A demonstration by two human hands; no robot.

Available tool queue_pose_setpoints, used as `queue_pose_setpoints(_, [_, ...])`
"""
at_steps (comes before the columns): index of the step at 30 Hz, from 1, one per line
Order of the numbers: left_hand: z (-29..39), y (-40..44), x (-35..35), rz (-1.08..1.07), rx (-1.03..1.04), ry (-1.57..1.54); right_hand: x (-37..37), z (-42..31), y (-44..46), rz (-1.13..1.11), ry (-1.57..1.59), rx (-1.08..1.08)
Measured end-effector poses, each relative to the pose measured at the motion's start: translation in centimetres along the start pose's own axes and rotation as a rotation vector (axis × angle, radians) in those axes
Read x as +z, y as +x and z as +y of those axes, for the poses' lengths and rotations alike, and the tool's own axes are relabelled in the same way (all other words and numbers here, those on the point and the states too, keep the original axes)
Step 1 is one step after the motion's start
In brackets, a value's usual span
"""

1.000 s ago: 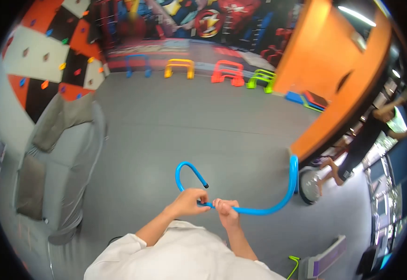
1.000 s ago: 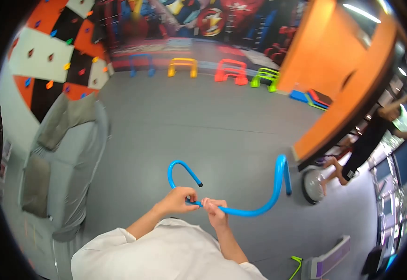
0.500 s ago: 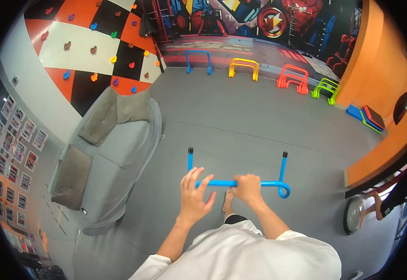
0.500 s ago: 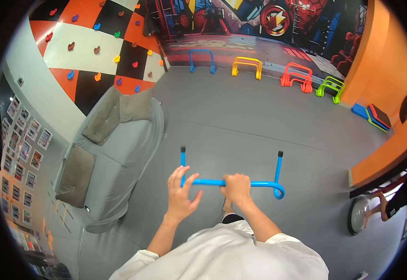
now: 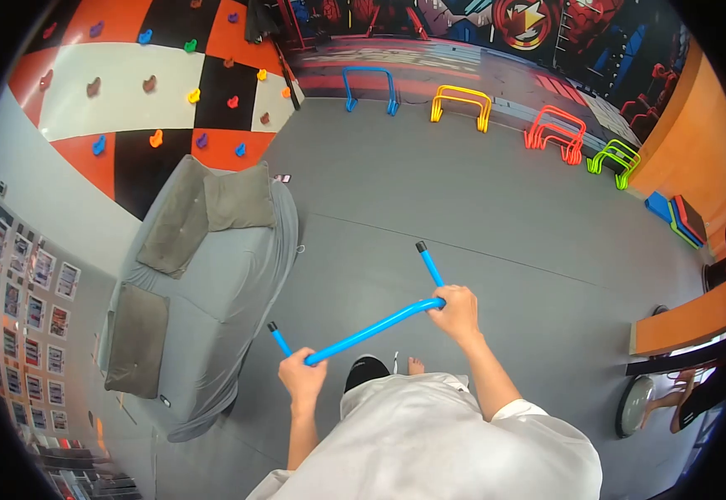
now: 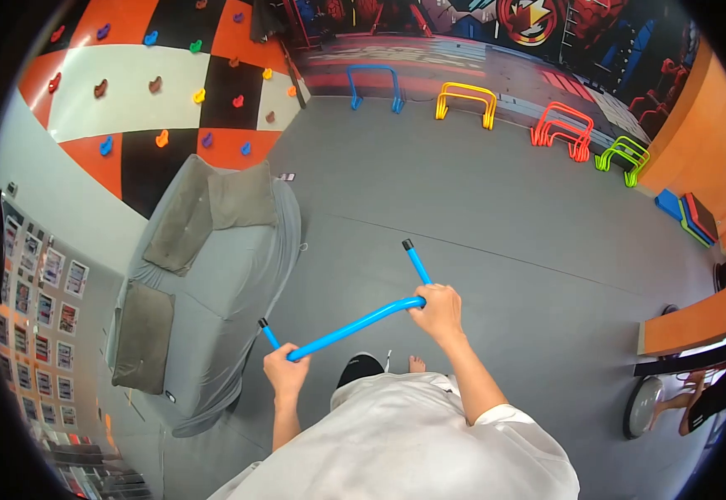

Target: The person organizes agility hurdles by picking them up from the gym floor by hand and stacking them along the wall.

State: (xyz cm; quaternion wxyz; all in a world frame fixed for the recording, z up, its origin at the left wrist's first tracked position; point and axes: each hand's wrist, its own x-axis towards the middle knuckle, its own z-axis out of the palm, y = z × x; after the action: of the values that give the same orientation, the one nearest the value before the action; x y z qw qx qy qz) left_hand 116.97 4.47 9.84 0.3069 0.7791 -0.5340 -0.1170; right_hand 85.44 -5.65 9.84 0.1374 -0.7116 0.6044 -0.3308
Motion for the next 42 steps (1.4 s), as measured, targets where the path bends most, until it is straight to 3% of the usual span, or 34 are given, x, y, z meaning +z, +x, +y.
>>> queue_pose_setpoints(4, [-3.8,8.3,3.5,0.08,0.021,0.005,4.1,0.9,5.1,-0.087,0.068,0.196])
queue_pose_setpoints(7, [-5.4,16.2,6.6,-0.07,-0.131,-0.013,7.1,0.9,9.9,-0.087,-0.003,0.356])
queue_pose_setpoints(11, [-6.6,29.4,8.0,-0.207,0.0,-0.109,9.1,2.8,17.5,0.02,0.164,0.419])
queue_pose_setpoints(15, [-4.7,41.3,6.0,-0.524,0.022,-0.351,7.5,1.8,25.7,0.138,0.281,0.418])
queue_pose_setpoints(18, [-6.6,48.4,9.5,-0.709,0.073,-0.7,7.1,1.9,30.9,0.209,0.312,0.425])
queue_pose_setpoints(21, [-6.5,52.0,13.0,-0.641,-0.005,-0.766,7.3,1.2,33.9,0.228,0.404,0.475])
queue_pose_setpoints(24, [-6.4,56.1,16.3,-0.505,0.058,-0.744,8.9,3.2,37.6,0.238,0.52,0.563])
queue_pose_setpoints(28, [-3.1,61.4,18.9,-0.433,-0.086,-1.14,11.6,7.8,43.7,0.234,0.578,0.694])
queue_pose_setpoints(34, [2.4,71.0,22.3,-0.111,-0.176,-1.122,14.2,13.7,56.0,-0.02,0.891,0.622])
queue_pose_setpoints(40, [4.4,80.8,26.0,-0.083,-0.422,-1.137,19.0,18.8,68.1,0.041,0.941,0.432])
queue_pose_setpoints(42, [5.0,83.1,27.3,-0.127,-0.508,-1.096,20.7,19.4,71.3,0.074,0.831,0.568])
